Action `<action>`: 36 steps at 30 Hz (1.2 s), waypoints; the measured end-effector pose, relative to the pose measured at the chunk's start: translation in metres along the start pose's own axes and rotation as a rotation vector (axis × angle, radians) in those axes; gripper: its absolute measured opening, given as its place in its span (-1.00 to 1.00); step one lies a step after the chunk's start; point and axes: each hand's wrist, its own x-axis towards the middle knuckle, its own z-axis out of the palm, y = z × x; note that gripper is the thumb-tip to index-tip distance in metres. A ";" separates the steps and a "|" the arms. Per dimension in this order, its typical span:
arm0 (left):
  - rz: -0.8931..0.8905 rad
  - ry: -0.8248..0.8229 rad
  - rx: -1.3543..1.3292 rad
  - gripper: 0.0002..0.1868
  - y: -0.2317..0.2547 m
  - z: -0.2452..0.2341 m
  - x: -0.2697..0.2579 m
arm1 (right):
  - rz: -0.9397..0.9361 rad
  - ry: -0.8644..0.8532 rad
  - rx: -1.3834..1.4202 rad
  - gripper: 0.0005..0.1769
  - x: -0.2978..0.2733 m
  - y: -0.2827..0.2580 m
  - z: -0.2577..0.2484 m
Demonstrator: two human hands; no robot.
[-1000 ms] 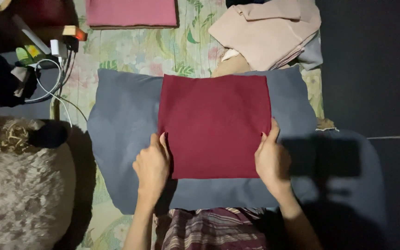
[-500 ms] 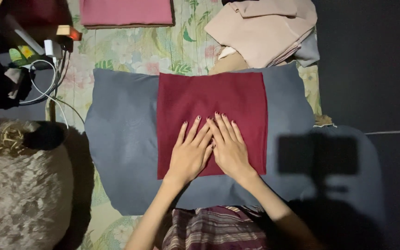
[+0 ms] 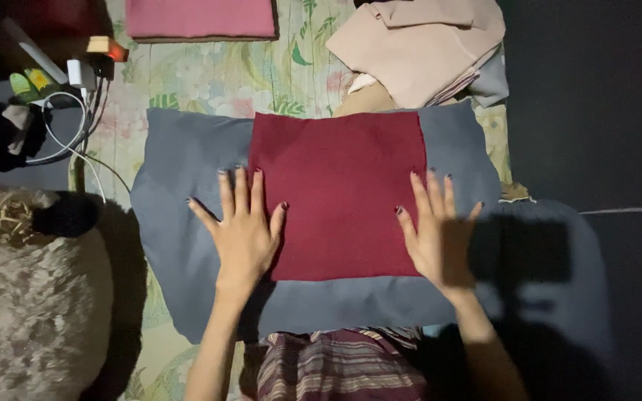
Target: The person folds a maroon cloth into a compact square on a gray pillow, then unfolds a light pink cloth and begins to fold it. The person handles the items by hand without using tools.
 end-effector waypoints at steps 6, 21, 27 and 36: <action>0.257 0.253 -0.146 -0.33 0.043 -0.015 0.036 | -0.105 0.109 0.078 -0.48 0.040 -0.047 -0.016; 0.318 -0.189 -0.156 -0.39 0.053 0.022 0.058 | -0.297 -0.348 0.100 -0.41 0.134 -0.026 0.039; 0.135 -0.230 -0.053 -0.35 0.018 -0.003 0.062 | -0.170 -0.236 0.093 -0.40 0.146 0.021 0.050; -0.186 0.120 0.273 -0.42 0.066 0.026 0.086 | -0.145 -0.231 0.134 -0.47 0.141 0.016 0.050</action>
